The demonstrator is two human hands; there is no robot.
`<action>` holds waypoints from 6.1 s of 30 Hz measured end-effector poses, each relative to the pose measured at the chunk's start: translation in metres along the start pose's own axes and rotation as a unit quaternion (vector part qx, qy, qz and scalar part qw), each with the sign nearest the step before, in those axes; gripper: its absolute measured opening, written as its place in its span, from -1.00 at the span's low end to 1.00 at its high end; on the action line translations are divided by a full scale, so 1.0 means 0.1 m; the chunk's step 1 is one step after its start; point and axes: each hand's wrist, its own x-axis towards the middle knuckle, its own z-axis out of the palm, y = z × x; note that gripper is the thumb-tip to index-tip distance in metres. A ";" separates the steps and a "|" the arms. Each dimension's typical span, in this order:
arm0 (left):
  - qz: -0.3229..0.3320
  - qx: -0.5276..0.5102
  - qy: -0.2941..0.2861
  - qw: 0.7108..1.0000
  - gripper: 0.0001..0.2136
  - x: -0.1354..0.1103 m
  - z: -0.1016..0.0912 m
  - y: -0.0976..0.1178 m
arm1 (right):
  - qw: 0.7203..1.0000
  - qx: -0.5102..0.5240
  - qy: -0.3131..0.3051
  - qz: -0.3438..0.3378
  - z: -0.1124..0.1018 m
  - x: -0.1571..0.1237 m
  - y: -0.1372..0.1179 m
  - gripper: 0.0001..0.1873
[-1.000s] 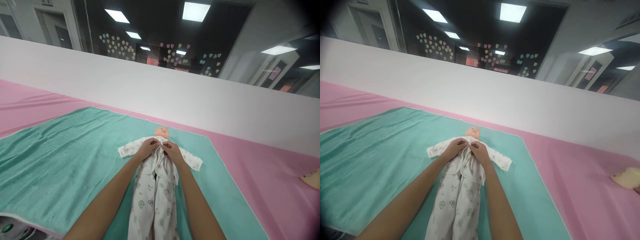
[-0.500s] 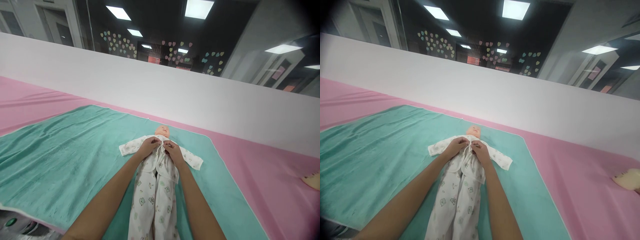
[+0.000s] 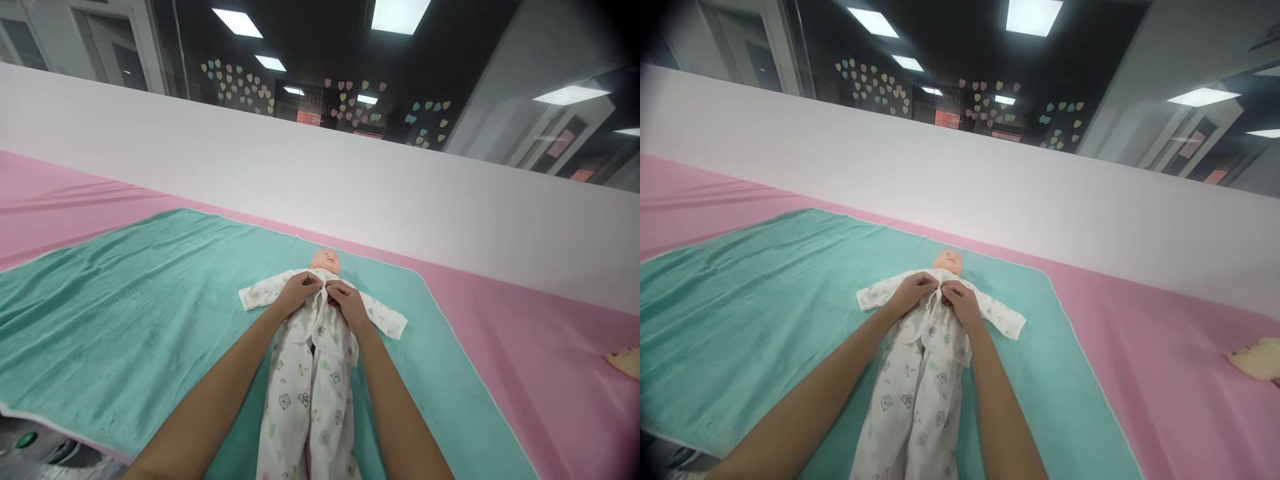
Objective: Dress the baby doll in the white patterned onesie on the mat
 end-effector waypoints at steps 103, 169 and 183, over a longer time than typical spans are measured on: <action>0.116 0.127 -0.084 0.982 -0.76 -0.45 -0.09 0.04 | 0.984 -0.123 0.125 -0.038 0.32 -0.68 -0.08 -0.78; 0.074 0.049 -0.069 0.994 -0.80 -0.48 -0.05 0.02 | 0.936 -0.288 0.130 -0.156 0.40 -0.71 -0.05 -0.76; 0.157 0.073 0.000 0.985 -0.72 -0.45 -0.02 -0.08 | 0.921 -0.319 0.119 -0.188 0.42 -0.71 -0.02 -0.73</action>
